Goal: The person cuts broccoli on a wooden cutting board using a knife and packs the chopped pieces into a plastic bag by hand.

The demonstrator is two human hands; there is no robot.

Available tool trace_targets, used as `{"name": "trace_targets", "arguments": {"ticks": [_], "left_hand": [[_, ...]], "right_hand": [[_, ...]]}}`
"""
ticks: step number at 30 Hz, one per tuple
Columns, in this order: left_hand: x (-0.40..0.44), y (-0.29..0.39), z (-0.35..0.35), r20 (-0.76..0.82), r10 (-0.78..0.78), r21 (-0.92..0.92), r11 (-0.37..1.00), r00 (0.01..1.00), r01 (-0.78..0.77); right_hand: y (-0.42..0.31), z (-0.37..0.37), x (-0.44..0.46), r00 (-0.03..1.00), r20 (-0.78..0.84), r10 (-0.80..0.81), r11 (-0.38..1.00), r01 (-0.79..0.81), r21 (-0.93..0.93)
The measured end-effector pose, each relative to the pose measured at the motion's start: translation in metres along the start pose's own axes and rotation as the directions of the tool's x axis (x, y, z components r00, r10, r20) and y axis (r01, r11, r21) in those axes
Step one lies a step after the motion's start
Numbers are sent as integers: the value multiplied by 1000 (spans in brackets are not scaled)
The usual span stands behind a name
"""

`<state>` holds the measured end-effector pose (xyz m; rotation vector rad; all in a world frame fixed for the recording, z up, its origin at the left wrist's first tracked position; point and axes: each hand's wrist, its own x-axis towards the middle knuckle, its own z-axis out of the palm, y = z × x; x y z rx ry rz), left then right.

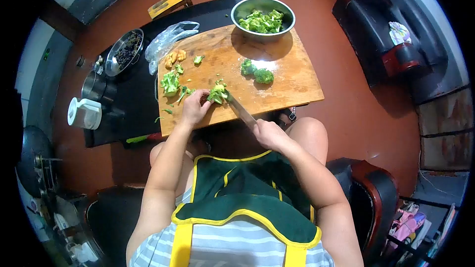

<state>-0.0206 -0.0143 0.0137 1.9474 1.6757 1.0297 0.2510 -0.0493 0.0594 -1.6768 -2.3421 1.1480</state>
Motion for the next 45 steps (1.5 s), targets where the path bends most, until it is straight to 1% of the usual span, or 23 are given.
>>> {"name": "trace_targets", "arguments": {"ticks": [1,2,5,6,9,10,11,13,14,17,20,22,24,27,28,31,34,37,40,43,45], "left_hand": [[-2,3,-3,10,14,6,1000,1000,-14],[-4,4,-2,-14,40,11,999,999,-40],[-4,16,3,-61,36,128,991,997,-28],[-4,22,5,-67,5,144,990,998,5],[-1,26,16,-116,-25,175,983,993,45],[0,25,18,-140,-21,154,987,990,43],[1,23,21,-143,-38,143,988,989,59],[2,18,24,-148,-73,121,988,986,91],[2,14,25,-148,-66,130,988,987,86],[3,19,16,-104,-139,185,970,985,156],[4,29,13,-153,89,448,894,984,-11],[10,33,14,-29,219,462,868,975,-181],[17,37,20,71,331,467,822,941,-325],[22,31,32,263,284,469,798,922,-379],[21,37,34,221,318,500,775,922,-387],[20,39,45,131,339,418,833,931,-362],[10,52,53,82,174,330,924,981,-191],[5,57,61,20,108,184,977,994,-110],[4,54,67,-23,55,71,996,998,-53],[6,52,69,-39,58,62,997,998,-56],[7,52,70,-56,106,50,993,993,-103]], "right_hand": [[2,1,-5,1000,-12,-13,999,14,33],[11,8,-7,998,-56,0,1000,2,28],[4,9,-27,983,-160,85,995,-92,-32],[0,9,-33,973,-225,57,995,-75,-72],[-15,15,-49,975,-221,-26,998,14,-56],[-19,18,-54,975,-212,-70,995,53,-86],[-18,25,-54,980,-187,-70,996,58,-65],[-16,33,-51,986,-165,-30,997,17,-77],[-14,34,-49,986,-164,-13,997,0,-77],[-10,32,-43,987,-158,25,996,-38,-81],[-7,20,-44,985,-169,31,992,-51,-115],[0,17,-46,974,-225,17,987,-53,-155],[2,16,-47,963,-271,-2,980,-51,-191],[4,17,-55,944,-327,-31,970,-50,-237],[3,17,-59,947,-321,-25,969,-57,-242],[-2,14,-71,955,-297,2,962,-83,-261],[-1,14,-77,960,-278,7,945,-98,-313],[4,17,-80,960,-278,-30,918,-84,-388],[7,18,-82,959,-276,-62,885,-75,-459],[13,19,-79,952,-294,-90,842,-85,-532],[10,15,-78,951,-291,-104,811,-88,-579]]}}
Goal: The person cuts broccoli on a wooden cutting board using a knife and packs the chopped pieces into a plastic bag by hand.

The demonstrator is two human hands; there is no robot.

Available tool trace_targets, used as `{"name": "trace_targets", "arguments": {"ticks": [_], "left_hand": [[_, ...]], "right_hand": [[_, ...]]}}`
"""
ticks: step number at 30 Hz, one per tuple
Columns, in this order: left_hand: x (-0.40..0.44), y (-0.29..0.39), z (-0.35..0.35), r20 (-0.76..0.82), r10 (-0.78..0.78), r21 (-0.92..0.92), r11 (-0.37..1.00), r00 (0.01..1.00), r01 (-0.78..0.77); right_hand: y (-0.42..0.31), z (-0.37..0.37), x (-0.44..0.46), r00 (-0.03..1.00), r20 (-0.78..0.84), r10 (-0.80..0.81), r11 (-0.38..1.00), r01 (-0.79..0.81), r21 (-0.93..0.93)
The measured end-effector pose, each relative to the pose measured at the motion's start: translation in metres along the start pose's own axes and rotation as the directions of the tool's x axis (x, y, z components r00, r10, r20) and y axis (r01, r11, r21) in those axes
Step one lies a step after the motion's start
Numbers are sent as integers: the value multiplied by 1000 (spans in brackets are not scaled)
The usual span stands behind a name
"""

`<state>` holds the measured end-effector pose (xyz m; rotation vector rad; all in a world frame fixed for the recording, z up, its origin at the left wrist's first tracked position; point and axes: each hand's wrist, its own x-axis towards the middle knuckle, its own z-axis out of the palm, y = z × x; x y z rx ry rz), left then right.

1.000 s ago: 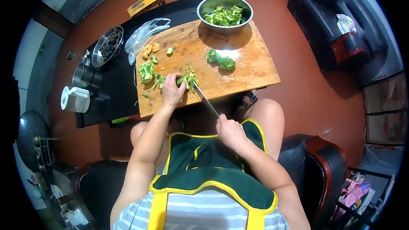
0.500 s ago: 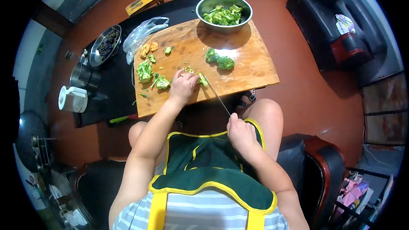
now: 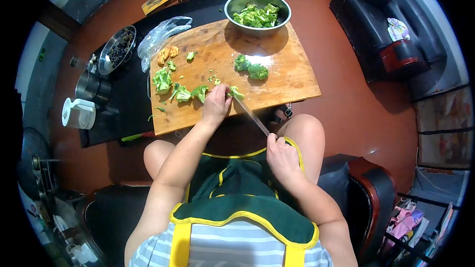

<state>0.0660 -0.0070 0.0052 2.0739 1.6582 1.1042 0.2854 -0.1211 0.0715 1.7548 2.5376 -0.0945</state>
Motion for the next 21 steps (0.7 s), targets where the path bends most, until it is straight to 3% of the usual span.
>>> {"name": "trace_targets", "arguments": {"ticks": [6,9,13,16,19,21], "left_hand": [[3,1,0,25,14,18,1000,1000,-15],[4,4,-4,32,4,21,1000,999,-5],[2,-4,2,8,2,59,998,1000,-2],[-3,-7,0,79,-47,106,994,996,39],[-6,-3,-13,68,124,187,973,990,-135],[-3,0,-34,-54,252,349,911,966,-219]], "right_hand": [[0,-12,13,999,29,-27,998,28,-61],[5,-14,27,994,102,-38,999,39,-6],[19,-27,47,953,299,52,967,-122,222],[42,-1,63,960,280,17,851,-161,500],[40,-1,58,972,232,44,769,-181,614],[35,-3,52,976,208,70,781,-183,597]]}}
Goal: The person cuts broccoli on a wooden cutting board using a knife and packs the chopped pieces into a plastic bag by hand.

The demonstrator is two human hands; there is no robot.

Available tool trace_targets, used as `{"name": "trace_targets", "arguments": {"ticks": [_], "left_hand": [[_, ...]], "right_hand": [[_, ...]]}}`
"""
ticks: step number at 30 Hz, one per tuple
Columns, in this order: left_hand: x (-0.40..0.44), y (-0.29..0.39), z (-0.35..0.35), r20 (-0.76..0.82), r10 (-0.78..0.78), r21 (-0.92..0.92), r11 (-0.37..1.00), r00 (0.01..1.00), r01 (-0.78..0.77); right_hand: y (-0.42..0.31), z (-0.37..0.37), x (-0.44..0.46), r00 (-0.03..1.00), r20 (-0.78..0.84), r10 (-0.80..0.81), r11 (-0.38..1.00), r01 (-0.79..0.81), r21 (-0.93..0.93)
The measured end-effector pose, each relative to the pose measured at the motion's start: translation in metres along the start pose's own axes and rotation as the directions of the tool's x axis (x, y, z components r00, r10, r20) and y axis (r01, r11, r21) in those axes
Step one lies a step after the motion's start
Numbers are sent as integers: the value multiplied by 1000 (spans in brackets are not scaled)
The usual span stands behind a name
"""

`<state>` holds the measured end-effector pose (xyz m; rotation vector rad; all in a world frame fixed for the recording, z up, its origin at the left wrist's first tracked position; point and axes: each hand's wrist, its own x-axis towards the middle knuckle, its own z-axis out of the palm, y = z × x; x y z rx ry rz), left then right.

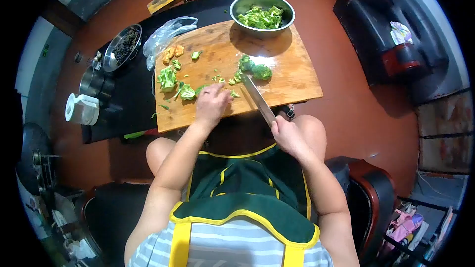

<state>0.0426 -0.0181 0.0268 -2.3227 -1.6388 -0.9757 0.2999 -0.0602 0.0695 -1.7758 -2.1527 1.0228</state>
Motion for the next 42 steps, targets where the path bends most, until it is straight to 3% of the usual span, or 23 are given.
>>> {"name": "trace_targets", "arguments": {"ticks": [1,2,5,8,11,12,19,23,35,36,39,40,42], "left_hand": [[4,-4,-13,-72,53,86,995,996,-47],[9,-9,-28,-51,-40,169,984,998,48],[16,-43,-47,250,-126,211,975,960,73],[22,-63,-48,524,-172,155,982,834,105],[8,-65,-33,297,-242,-60,961,924,272],[0,-63,-24,158,-227,-91,966,961,244],[-27,-23,-4,-42,-458,-190,876,888,443],[-33,-28,3,-69,-485,-221,860,872,460],[-32,-34,0,34,-553,-263,799,832,541],[-34,-32,-1,23,-553,-259,801,833,539],[-39,-27,-5,-27,-522,-266,826,852,497],[-38,-24,-8,-60,-493,-282,843,868,459],[-43,-26,-9,-94,-457,-294,861,884,414]], "right_hand": [[-4,2,-6,1000,-24,-2,999,1,-54],[-7,5,-10,999,-47,-3,994,-2,-105],[-24,15,-20,995,-92,-42,986,26,-164],[-38,29,-24,992,-38,-119,974,110,-198],[-48,37,-24,992,-13,-129,970,124,-209],[-48,40,-24,990,-27,-138,970,130,-206],[-54,42,-27,989,38,-145,938,149,-312],[-51,50,-23,982,2,-190,910,177,-374],[-49,41,6,963,143,-226,850,267,-454],[-53,34,9,976,173,-130,897,191,-398],[-38,30,25,974,203,-99,977,133,-165],[-34,30,28,965,180,-190,981,193,1],[-42,25,15,987,123,-103,987,117,-114]]}}
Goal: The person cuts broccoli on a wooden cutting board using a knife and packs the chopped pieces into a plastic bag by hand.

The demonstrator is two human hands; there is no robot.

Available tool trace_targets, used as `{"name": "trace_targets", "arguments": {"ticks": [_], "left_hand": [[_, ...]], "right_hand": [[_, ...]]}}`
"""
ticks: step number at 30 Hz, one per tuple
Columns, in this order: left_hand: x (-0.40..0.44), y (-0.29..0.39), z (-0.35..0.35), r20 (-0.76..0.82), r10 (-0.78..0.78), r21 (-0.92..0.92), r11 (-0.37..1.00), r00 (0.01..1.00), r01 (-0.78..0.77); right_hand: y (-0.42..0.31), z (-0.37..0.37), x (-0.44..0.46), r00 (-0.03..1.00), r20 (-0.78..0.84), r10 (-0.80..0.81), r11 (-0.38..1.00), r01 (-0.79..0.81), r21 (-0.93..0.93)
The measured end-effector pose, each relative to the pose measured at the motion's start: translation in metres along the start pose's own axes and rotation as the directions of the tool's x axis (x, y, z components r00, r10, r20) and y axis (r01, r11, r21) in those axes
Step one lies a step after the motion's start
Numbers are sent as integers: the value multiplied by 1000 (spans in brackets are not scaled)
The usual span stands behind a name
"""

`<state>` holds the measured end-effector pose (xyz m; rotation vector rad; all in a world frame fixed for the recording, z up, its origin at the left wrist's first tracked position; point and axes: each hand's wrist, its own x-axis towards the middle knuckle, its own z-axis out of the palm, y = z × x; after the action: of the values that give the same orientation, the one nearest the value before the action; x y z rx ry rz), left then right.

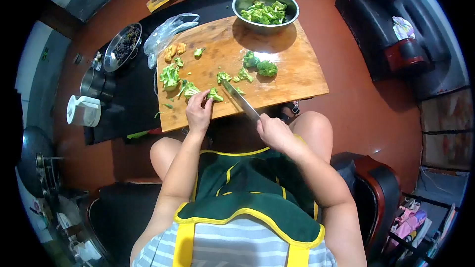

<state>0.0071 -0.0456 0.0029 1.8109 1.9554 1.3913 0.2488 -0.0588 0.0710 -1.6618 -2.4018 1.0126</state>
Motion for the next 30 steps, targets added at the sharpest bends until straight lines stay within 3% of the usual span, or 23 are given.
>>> {"name": "trace_targets", "arguments": {"ticks": [1,3,8,16,23,25,30], "left_hand": [[-2,-6,0,0,9,0,1000,1000,-9],[-4,-11,1,-1,-12,-2,1000,1000,12],[-9,-11,2,27,-98,-64,993,995,100],[-10,-19,6,-10,-65,-102,993,998,64],[-6,-16,3,-22,6,-56,998,1000,-7],[-5,-15,2,-7,-35,-90,995,999,34],[-8,-17,3,31,-57,-78,995,998,60]], "right_hand": [[-7,-2,-9,999,-27,46,998,-47,-49],[-13,5,-26,998,-58,-21,977,8,-215],[-18,20,-40,996,-37,-86,966,75,-247],[-25,31,-39,1000,-21,-21,923,11,-384],[-30,33,-39,997,-68,-26,898,-7,-439],[-32,31,-35,998,-64,-28,883,-6,-470],[-31,17,-12,998,57,-8,924,29,-382]]}}
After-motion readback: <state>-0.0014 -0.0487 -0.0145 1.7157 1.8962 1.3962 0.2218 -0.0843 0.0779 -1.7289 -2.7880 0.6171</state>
